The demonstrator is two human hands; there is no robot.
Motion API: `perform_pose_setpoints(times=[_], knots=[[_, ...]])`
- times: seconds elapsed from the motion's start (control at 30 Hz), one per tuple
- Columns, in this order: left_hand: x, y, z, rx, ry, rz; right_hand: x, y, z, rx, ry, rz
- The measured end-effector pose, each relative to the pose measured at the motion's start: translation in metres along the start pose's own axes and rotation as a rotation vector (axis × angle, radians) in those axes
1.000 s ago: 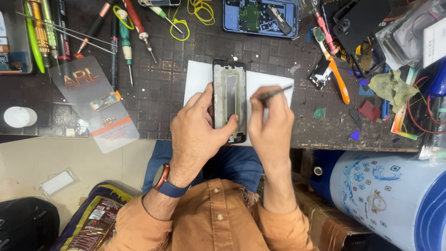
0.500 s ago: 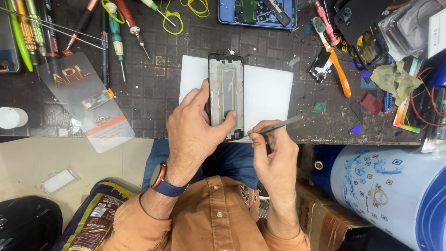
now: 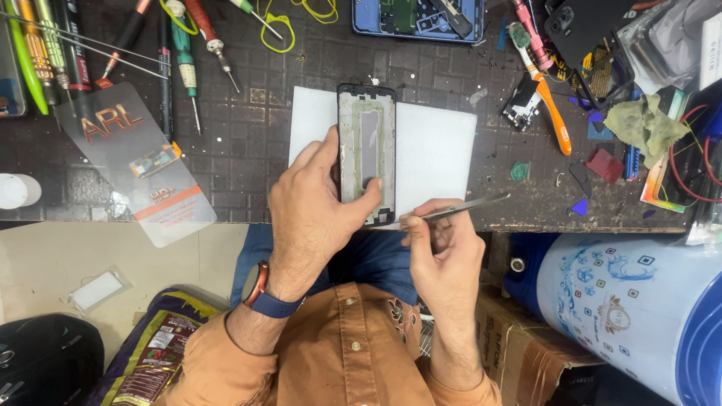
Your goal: The person works on a disassembled smartphone, using a metal spudger to pry and scrape adhesive from the phone's frame. They repeatedly scrape the edges and corners of the device while holding it on a white work mat. The person also briefly handles a small circuit board and a plastic screen protector package.
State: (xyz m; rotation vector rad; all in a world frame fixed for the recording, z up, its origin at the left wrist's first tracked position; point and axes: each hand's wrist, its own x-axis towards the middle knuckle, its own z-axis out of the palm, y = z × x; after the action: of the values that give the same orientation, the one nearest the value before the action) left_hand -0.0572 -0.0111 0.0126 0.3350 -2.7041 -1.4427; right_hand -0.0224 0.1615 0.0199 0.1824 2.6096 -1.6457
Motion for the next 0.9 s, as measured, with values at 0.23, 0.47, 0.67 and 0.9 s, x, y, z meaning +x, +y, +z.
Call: perform_pose_setpoints(times=[0.23,0.47,0.67,0.9], knots=[[0.001,-0.001,0.000,0.009,0.043,0.087,-0.001,0.015,0.004,0.129,0.014,0.017],[-0.001,0.003,-0.008,-0.084,-0.035,0.008,-0.002,0.019,0.003,0.123,0.020,0.057],[0.001,0.000,-0.013,-0.275,-0.119,-0.125,0.000,0.019,0.004,0.178,0.028,0.024],[-0.003,-0.008,-0.010,-0.489,-0.077,-0.120,-0.002,0.024,0.002,0.195,0.037,0.036]])
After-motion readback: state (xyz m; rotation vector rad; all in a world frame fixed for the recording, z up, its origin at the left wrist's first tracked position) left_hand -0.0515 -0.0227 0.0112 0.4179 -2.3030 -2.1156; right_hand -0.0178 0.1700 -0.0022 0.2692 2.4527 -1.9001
